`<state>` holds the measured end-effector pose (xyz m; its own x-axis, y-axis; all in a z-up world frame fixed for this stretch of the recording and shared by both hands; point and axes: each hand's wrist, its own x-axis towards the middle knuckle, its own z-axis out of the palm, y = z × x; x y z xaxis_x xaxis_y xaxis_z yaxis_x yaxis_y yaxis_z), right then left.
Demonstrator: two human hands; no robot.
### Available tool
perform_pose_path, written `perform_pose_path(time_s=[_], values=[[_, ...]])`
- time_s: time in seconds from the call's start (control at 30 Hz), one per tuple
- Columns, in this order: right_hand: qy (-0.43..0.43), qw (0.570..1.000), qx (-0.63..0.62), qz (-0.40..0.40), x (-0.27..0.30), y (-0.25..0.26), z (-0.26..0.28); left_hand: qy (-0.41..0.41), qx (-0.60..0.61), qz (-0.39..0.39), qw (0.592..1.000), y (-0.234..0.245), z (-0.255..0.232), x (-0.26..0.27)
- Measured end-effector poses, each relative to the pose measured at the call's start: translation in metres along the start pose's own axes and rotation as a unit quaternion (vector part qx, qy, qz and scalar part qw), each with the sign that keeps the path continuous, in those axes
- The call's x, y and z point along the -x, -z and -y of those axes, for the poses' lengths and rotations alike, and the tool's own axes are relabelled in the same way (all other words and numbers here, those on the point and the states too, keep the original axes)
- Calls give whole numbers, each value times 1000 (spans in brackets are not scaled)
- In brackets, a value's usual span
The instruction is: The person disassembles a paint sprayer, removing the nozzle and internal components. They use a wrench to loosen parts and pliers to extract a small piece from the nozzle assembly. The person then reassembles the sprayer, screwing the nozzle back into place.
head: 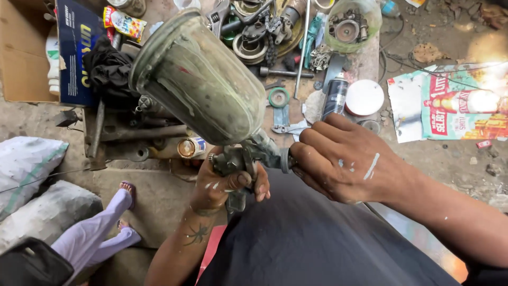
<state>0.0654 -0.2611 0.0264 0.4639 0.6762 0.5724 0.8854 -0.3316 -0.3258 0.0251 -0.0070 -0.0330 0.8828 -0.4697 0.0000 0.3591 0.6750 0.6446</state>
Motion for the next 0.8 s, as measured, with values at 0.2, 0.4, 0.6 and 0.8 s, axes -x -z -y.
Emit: perform_pose_path(time_s=[0.2, 0.4, 0.6, 0.8], values=[[-57, 996, -71, -13, 13, -20, 1, 1, -63, -18, 998, -23, -13, -9], [-173, 951, -241, 90, 10, -12, -1, -16, -141, 35, 989, -4, -19, -3], [-381, 887, -223, 135, 54, -145, -49, -86, -72, -98, 989, 8, -10, 51], [-236, 917, 199, 252, 205, -331, -104, -119, 26, -91, 988, 41, 16, 120]])
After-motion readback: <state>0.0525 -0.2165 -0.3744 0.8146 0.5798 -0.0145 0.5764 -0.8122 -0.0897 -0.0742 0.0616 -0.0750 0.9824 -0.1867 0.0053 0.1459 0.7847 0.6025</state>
